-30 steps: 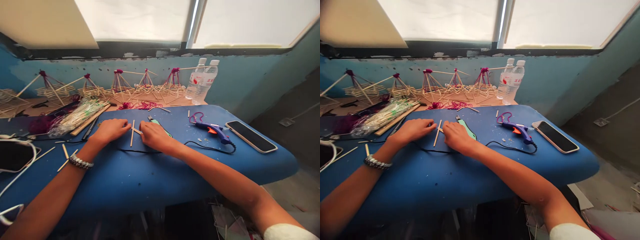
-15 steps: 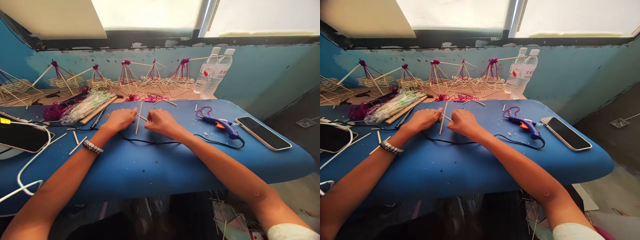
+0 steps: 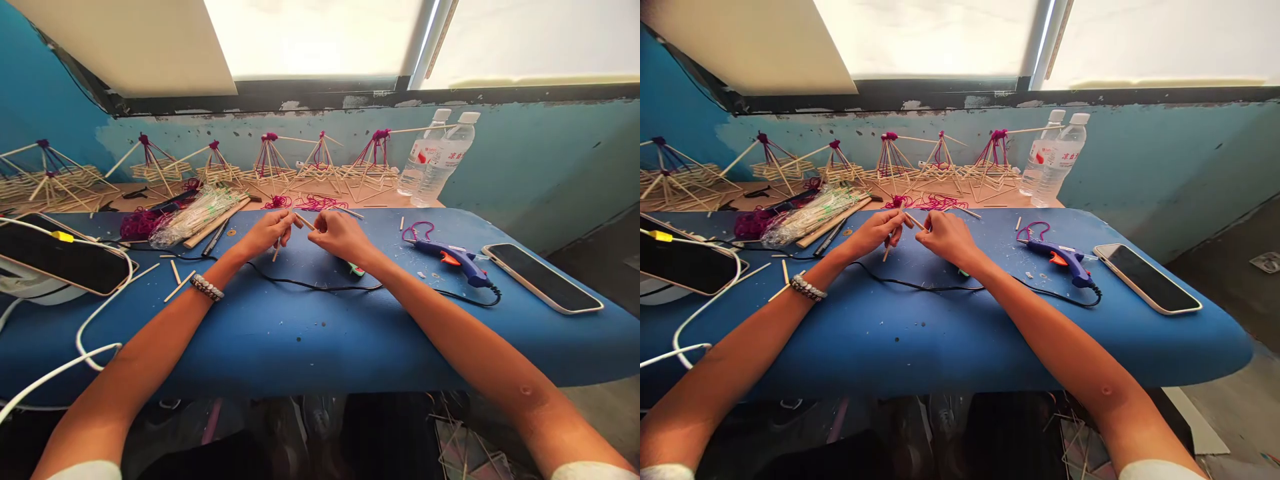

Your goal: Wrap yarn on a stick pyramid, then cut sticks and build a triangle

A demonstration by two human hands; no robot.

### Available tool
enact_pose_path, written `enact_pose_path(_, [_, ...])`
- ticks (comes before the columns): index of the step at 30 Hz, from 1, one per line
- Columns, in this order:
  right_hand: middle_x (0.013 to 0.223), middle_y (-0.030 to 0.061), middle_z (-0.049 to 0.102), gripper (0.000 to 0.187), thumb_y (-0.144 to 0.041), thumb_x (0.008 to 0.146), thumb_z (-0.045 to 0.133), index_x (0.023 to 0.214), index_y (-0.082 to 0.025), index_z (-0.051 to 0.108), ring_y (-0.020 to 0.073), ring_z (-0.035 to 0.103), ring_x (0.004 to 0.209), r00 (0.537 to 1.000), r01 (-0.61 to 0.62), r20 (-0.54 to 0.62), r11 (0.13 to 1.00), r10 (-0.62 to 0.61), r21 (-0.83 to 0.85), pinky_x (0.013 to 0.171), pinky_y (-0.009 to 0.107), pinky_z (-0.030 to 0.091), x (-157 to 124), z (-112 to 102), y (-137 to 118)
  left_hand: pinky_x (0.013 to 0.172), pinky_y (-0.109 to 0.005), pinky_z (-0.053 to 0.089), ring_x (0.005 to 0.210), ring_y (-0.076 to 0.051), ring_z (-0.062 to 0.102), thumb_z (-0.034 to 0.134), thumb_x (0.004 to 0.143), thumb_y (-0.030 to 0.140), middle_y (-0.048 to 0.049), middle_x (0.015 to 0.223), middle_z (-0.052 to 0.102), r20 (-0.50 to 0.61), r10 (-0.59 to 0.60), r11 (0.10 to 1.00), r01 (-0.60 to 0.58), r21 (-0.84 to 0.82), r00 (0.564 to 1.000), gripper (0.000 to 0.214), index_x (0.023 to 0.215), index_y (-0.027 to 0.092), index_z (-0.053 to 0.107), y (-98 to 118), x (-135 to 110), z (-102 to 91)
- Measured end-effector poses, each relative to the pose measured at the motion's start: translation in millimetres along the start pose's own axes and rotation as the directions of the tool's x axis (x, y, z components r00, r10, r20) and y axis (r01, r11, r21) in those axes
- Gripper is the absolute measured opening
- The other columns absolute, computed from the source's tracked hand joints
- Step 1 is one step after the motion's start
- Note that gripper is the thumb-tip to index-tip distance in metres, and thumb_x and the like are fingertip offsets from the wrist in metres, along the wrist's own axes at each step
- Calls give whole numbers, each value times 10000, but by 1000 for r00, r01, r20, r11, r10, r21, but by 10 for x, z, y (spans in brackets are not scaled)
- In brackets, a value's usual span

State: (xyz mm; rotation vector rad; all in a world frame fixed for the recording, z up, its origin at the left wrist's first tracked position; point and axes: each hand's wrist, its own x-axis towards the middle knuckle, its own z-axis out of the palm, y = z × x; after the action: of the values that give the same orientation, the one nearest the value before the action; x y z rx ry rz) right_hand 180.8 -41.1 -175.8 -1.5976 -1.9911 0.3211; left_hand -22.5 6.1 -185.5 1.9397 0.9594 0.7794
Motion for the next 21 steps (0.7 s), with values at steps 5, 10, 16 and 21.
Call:
enact_pose_path(5, [742, -16, 643, 102, -241, 768, 631, 804, -220, 538, 145, 547, 677, 998, 55, -39, 953, -45, 299, 630, 274, 350, 47, -24, -10, 453, -201, 350, 428, -105, 418, 444, 1017, 303, 71, 541, 494, -131, 104, 993, -111, -45, 986, 274, 1216, 152, 555, 134, -33, 20])
enact_pose_path(10, [714, -37, 602, 78, -229, 811, 560, 885, -225, 537, 145, 525, 647, 994, 109, -59, 926, -94, 361, 626, 270, 350, 11, 27, -43, 460, -218, 329, 449, -84, 379, 442, 942, 212, 23, 728, 614, -94, 87, 995, -91, -46, 992, 218, 1112, 173, 573, 139, -21, 81])
enact_pose_path(16, [802, 25, 706, 192, -210, 900, 496, 1021, -205, 645, 194, 620, 734, 996, 44, -78, 997, -40, 61, 653, 286, 361, -30, 1, -79, 639, -274, 432, 692, -173, 592, 497, 975, 376, -51, 835, 691, -188, 53, 936, 17, 351, 981, 270, 1038, 171, 660, 95, -31, 59])
enact_pose_path(21, [1056, 124, 796, 285, -275, 971, 509, 1060, -191, 767, 269, 721, 960, 999, 42, 0, 940, -44, -339, 734, 320, 406, -30, -8, -61, 803, -341, 486, 965, -303, 720, 473, 1023, 438, -102, 998, 783, -278, -91, 603, 275, 749, 956, 376, 1222, 234, 718, 133, -110, 21])
